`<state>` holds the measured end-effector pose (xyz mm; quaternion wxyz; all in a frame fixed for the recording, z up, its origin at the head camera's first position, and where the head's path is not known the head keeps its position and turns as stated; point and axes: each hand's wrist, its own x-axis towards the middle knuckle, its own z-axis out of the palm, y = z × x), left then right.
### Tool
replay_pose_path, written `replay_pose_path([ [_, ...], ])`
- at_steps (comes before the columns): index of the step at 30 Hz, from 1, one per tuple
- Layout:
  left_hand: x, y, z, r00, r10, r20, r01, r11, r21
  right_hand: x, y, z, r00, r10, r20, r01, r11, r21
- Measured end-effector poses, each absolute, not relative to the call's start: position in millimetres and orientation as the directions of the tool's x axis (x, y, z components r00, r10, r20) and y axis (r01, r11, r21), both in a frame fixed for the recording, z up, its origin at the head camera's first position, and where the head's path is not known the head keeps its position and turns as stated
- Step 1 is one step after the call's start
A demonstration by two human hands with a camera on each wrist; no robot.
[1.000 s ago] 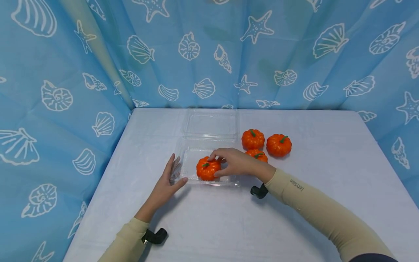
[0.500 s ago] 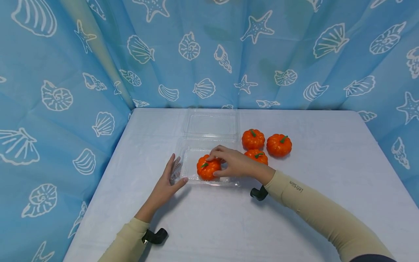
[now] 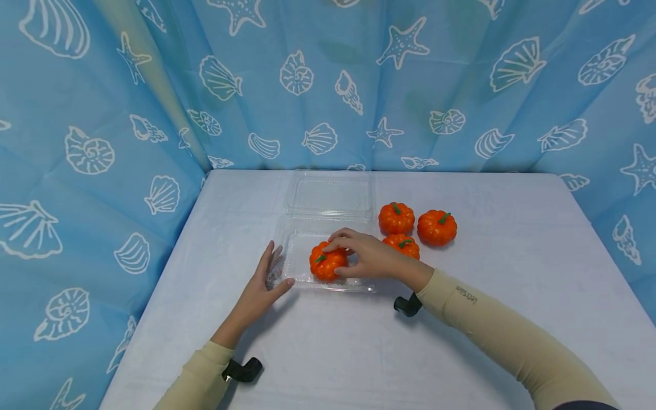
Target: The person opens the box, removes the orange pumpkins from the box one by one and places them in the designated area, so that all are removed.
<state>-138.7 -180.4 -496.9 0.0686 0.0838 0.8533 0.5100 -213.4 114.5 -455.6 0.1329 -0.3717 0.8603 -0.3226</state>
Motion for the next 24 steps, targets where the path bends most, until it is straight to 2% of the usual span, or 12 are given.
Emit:
replay_pose_path([
  [6, -139, -180, -497, -0.977, 0.212, -0.031, 0.074, 0.469, 0.88, -213, 120, -453, -0.702, -0.712, 0.025, -0.557, 0.526, -0.642],
  [24, -138, -180, -494, -0.978, 0.207, -0.031, 0.073, 0.476, 0.876, -210, 147, -440, -0.758, -0.649, 0.067, -0.498, 0.509, -0.702],
])
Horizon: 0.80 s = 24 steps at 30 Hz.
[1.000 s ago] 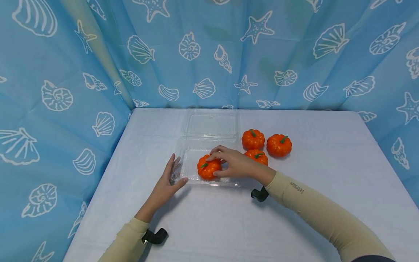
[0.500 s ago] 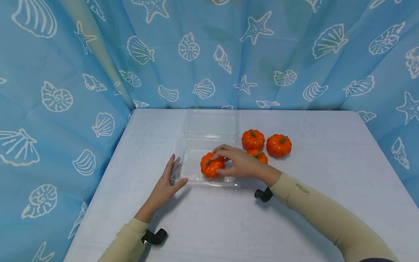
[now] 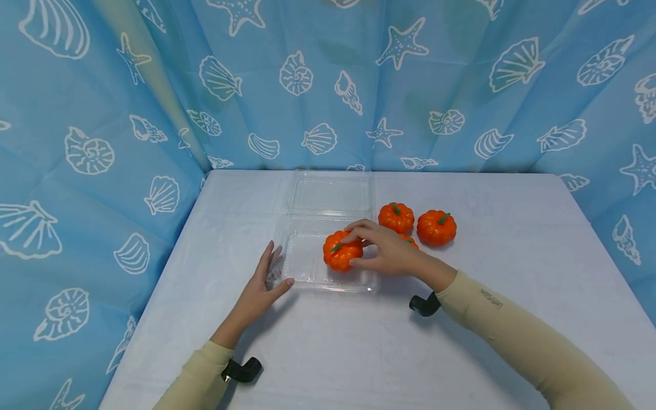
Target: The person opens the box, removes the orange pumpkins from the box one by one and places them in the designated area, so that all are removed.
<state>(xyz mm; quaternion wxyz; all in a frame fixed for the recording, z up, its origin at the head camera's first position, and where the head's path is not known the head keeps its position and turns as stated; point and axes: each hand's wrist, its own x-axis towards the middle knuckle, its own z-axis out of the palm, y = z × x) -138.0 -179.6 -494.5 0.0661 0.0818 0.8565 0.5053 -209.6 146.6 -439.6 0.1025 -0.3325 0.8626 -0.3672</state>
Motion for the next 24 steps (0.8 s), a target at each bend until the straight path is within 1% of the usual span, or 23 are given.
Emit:
replay_pose_path([
  [6, -138, -179, -495, -0.977, 0.21, -0.025, 0.078, 0.468, 0.88, -209, 157, -438, -0.782, -0.615, 0.104, -0.507, 0.53, -0.679],
  [14, -139, -179, -497, -0.978, 0.206, -0.029, 0.073, 0.471, 0.879, -206, 170, -435, -0.801, -0.587, 0.12, -0.501, 0.546, -0.672],
  [24, -138, -179, -497, -0.979, 0.204, -0.028, 0.073, 0.471, 0.879, -202, 185, -434, -0.806, -0.565, 0.176, -0.522, 0.539, -0.661],
])
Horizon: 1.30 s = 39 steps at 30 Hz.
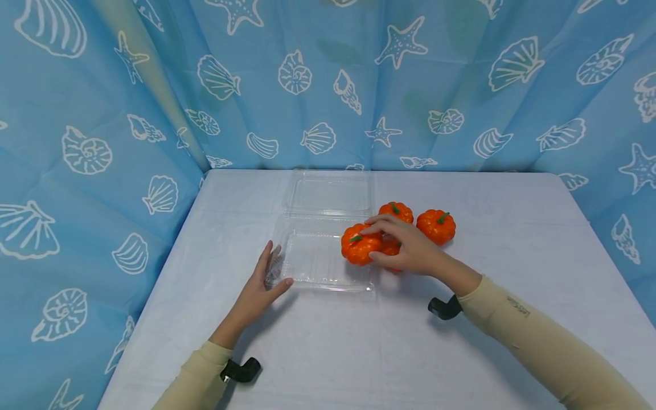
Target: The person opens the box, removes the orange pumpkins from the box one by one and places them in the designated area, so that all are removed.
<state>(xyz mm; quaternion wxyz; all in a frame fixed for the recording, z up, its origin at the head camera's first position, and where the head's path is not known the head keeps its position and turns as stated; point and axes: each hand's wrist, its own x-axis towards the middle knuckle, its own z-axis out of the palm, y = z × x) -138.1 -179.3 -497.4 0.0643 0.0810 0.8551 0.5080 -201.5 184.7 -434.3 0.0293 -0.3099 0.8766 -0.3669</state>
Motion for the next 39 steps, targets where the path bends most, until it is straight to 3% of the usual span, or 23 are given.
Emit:
replay_pose_path([
  [18, -138, -180, -497, -0.979, 0.201, -0.032, 0.069, 0.476, 0.877, -186, 221, -428, -0.868, -0.465, 0.177, -0.439, 0.55, -0.711],
  [39, -138, -180, -498, -0.979, 0.204, -0.022, 0.081, 0.483, 0.872, -159, 272, -440, -0.911, -0.301, 0.282, -0.408, 0.571, -0.712],
])
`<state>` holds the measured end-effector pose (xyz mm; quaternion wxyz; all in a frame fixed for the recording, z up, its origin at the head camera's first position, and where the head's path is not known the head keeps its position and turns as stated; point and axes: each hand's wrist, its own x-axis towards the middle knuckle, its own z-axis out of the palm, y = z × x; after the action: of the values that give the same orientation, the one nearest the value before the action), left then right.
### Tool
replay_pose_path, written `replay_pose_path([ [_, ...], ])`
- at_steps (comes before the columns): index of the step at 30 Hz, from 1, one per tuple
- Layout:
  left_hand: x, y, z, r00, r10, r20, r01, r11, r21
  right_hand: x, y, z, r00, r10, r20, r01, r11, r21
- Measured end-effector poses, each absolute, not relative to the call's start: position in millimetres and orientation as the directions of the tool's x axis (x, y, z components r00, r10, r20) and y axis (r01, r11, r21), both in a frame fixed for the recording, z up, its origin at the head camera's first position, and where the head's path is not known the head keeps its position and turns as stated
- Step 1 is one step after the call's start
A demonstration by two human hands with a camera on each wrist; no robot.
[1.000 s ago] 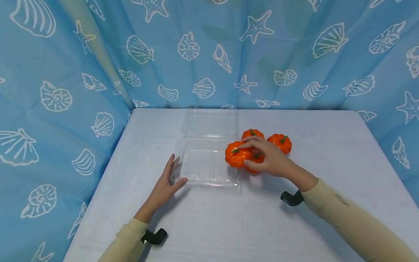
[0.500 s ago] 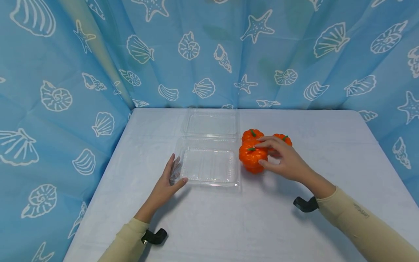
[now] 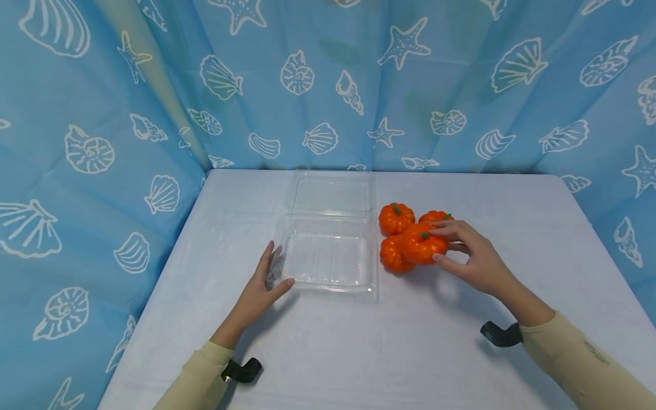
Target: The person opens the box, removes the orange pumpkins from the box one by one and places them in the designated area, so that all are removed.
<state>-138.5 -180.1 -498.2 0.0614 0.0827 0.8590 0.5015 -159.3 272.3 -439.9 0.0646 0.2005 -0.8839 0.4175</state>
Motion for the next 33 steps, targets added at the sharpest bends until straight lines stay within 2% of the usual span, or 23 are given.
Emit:
replay_pose_path([
  [8, -139, -181, -500, -0.978, 0.204, -0.034, 0.07, 0.48, 0.874, -149, 292, -452, -0.926, -0.257, 0.276, -0.376, 0.57, -0.731],
  [15, -139, -182, -501, -0.977, 0.211, -0.023, 0.081, 0.468, 0.88, -145, 304, -466, -0.945, -0.246, 0.216, -0.323, 0.586, -0.743],
  [33, -139, -180, -499, -0.976, 0.215, -0.025, 0.077, 0.453, 0.888, -159, 312, -490, -0.953, -0.231, 0.197, -0.3, 0.62, -0.725],
])
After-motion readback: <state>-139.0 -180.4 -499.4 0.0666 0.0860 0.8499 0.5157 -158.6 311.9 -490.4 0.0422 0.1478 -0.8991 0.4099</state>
